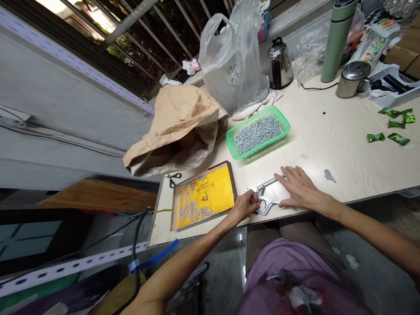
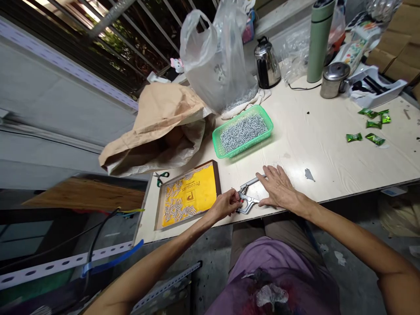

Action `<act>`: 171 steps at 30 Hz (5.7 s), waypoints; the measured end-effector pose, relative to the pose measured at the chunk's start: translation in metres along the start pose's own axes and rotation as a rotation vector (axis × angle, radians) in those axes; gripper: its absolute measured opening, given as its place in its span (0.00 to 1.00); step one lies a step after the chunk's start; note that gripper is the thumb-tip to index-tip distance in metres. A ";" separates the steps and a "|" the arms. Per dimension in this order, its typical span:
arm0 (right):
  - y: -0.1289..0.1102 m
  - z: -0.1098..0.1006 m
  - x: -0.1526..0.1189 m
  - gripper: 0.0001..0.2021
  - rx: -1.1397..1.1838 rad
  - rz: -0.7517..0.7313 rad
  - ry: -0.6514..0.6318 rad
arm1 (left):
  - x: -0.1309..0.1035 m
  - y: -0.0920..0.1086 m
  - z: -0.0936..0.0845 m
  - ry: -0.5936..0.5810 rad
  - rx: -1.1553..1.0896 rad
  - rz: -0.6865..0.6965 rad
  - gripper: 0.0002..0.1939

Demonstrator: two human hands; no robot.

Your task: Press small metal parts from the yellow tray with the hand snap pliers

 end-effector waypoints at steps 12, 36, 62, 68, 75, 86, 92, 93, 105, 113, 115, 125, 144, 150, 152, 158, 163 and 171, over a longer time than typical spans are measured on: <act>-0.012 0.004 -0.005 0.44 -0.041 0.000 -0.082 | -0.001 -0.005 0.001 -0.013 -0.068 -0.025 0.10; -0.018 0.005 -0.028 0.23 0.070 -0.009 0.024 | 0.003 0.067 0.027 0.034 0.527 0.789 0.29; 0.015 -0.008 -0.001 0.04 -0.089 0.025 -0.166 | 0.066 0.094 0.046 -0.158 0.611 0.783 0.08; 0.017 -0.006 0.000 0.06 -0.103 0.104 -0.137 | 0.070 0.094 0.045 -0.119 0.625 0.744 0.07; 0.036 -0.030 -0.008 0.25 0.009 0.133 -0.026 | 0.042 0.084 0.055 0.253 0.523 0.806 0.18; 0.035 -0.034 0.023 0.11 -0.197 0.309 0.142 | -0.006 0.081 0.074 0.285 0.506 0.923 0.12; 0.019 -0.040 0.024 0.14 -0.277 0.325 0.148 | -0.005 0.073 0.080 0.398 0.498 0.899 0.24; 0.013 -0.038 0.026 0.14 -0.281 0.306 0.135 | -0.005 0.074 0.081 0.399 0.502 0.913 0.25; -0.091 0.014 0.064 0.09 -0.275 -0.195 -0.073 | -0.008 0.068 0.090 0.303 0.478 0.963 0.35; -0.091 0.026 0.070 0.06 -0.253 -0.234 -0.030 | 0.004 0.057 0.096 0.282 0.423 0.858 0.32; -0.090 0.025 0.066 0.06 -0.230 -0.247 -0.011 | 0.008 0.054 0.099 0.304 0.449 0.872 0.33; -0.114 0.015 0.060 0.04 0.199 -0.400 0.082 | 0.015 0.026 0.109 0.342 0.511 0.876 0.35; -0.016 -0.076 0.056 0.15 0.353 -0.013 0.567 | -0.053 0.037 0.018 0.568 0.626 0.984 0.23; -0.014 -0.033 -0.059 0.12 0.169 -0.134 0.662 | -0.082 -0.112 -0.155 0.898 0.643 0.032 0.31; -0.010 -0.018 -0.066 0.13 0.091 -0.141 0.707 | -0.104 -0.153 -0.190 0.942 0.627 -0.258 0.31; -0.002 0.004 -0.059 0.13 -0.103 -0.114 0.793 | -0.137 -0.204 -0.205 0.766 0.471 -0.611 0.17; -0.005 -0.002 -0.059 0.11 -0.090 -0.104 0.779 | -0.136 -0.196 -0.217 0.747 0.504 -0.563 0.17; -0.024 -0.023 -0.058 0.06 -0.142 -0.074 0.849 | -0.137 -0.200 -0.211 0.707 0.553 -0.543 0.16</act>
Point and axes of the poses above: each hand's wrist, its own x-axis towards the middle knuckle, its own z-axis out of the palm, y = z × x, the point moved 7 cm from there along x, towards the middle knuckle, and after that the axes turned 13 degrees about z, right-handed, at the moved point
